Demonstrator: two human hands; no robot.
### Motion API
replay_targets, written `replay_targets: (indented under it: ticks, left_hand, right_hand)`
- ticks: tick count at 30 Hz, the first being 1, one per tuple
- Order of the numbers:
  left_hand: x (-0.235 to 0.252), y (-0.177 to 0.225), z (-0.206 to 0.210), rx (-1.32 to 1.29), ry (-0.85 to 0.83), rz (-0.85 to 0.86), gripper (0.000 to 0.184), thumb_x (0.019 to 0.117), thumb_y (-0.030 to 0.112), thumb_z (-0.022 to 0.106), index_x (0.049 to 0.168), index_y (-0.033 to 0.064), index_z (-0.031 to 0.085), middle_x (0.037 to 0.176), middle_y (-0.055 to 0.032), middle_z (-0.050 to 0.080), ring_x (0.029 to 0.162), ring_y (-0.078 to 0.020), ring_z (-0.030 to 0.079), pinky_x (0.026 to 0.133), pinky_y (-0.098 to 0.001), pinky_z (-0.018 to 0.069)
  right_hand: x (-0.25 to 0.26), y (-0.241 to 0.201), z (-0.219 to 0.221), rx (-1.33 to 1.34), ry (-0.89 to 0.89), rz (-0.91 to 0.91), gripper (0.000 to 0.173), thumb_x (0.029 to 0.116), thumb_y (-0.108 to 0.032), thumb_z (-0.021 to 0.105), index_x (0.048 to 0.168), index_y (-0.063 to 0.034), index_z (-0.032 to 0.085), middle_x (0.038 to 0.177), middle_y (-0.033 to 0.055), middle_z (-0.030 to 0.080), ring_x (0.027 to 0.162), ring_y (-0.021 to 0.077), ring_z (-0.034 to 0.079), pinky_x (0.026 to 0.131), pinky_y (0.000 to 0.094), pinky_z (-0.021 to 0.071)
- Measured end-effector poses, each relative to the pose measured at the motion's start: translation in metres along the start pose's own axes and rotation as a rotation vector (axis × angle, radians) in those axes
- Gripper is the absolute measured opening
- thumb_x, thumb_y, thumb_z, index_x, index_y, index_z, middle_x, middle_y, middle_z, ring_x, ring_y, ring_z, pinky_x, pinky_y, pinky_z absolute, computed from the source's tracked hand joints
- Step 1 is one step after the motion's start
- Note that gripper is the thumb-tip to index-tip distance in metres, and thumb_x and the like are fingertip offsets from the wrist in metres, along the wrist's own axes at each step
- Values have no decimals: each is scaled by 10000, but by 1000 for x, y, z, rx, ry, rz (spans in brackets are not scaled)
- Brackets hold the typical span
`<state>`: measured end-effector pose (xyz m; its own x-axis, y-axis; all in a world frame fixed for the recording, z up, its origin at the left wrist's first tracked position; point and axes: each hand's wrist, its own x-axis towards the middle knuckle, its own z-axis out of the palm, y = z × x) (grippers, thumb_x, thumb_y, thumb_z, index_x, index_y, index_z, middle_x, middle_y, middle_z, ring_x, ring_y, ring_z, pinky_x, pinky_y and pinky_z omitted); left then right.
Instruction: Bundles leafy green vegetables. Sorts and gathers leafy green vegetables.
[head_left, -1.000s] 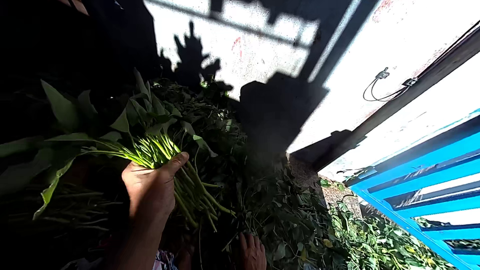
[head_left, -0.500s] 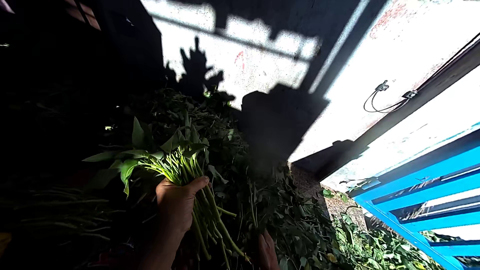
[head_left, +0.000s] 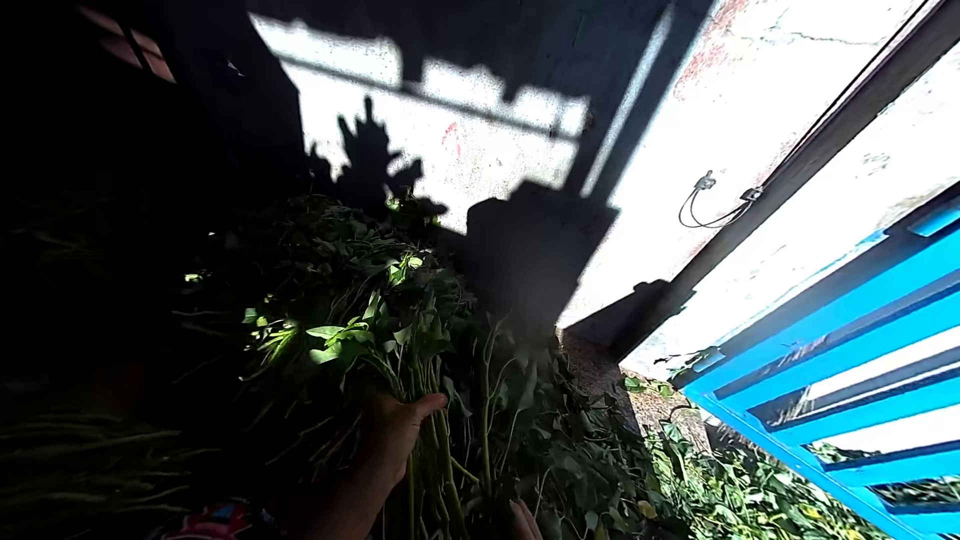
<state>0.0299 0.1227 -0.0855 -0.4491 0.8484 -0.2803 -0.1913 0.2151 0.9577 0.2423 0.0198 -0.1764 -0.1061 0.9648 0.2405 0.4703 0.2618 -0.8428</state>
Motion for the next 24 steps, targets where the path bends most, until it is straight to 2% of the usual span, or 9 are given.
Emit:
replay_targets:
  ticks: [3,6,8,15,17,19,21,23,24]
  left_hand:
    - [-2,2,0,9,-24,-6,625,675,3,905,1213,-41,590,1061,-155,720,977,-227,724,855,-387,622]
    - [-2,5,-1,-53,-26,-3,593,695,-25,891,1209,-45,596,1088,-159,714,1007,-219,716,859,-371,619]
    - [-1,8,-3,-70,-58,16,647,689,-33,888,1251,-35,566,1122,-154,702,1035,-212,706,876,-362,615]
    - [-4,4,-2,-27,-151,61,729,583,-44,926,1222,-33,577,1101,-154,720,1022,-226,726,871,-379,636]
    - [-7,9,0,-4,-176,74,764,570,-39,932,1240,-27,566,1109,-142,718,1031,-210,722,877,-360,632]
    - [-10,12,0,53,-195,93,793,565,-8,941,1260,-13,560,1120,-126,712,1040,-188,717,884,-347,628]
    - [-12,13,0,93,-226,118,768,568,11,934,1246,0,572,1112,-109,716,1036,-173,716,886,-338,625]
    - [-13,13,1,64,-260,137,715,574,0,925,1210,-7,599,1091,-113,727,1019,-184,724,878,-341,629]
    - [-14,13,2,42,-272,141,704,582,-9,920,1209,-11,600,1087,-116,729,1015,-190,725,878,-342,630]
  right_hand:
    - [-3,-3,8,-184,-38,-84,267,974,-163,640,1122,40,729,1019,228,701,977,375,691,877,544,556]
    - [-5,-4,9,-247,-59,-124,266,958,-154,651,1125,36,733,1008,229,704,971,385,695,863,549,560]
    - [-5,-3,7,-259,-54,-152,261,953,-154,656,1118,33,733,993,221,704,952,373,695,844,534,565]
    - [0,-9,4,-265,-78,-193,254,936,-119,649,1123,37,721,961,204,689,907,359,686,802,507,568]
    - [2,-11,2,-290,-78,-198,269,941,-140,645,1117,50,717,960,209,692,908,362,690,802,508,570]
    - [4,-17,1,-317,-85,-163,343,980,-247,618,1117,52,714,969,198,713,918,351,699,815,521,557]
    - [8,-22,3,-225,-88,-71,406,1004,-344,603,1110,30,721,953,154,744,905,302,710,841,535,538]
    - [14,-29,4,25,-102,50,337,1017,-290,616,1113,20,707,904,113,733,849,224,701,849,495,547]
    - [17,-34,4,190,-114,111,287,1016,-224,623,1132,29,692,896,92,726,820,174,693,817,430,573]
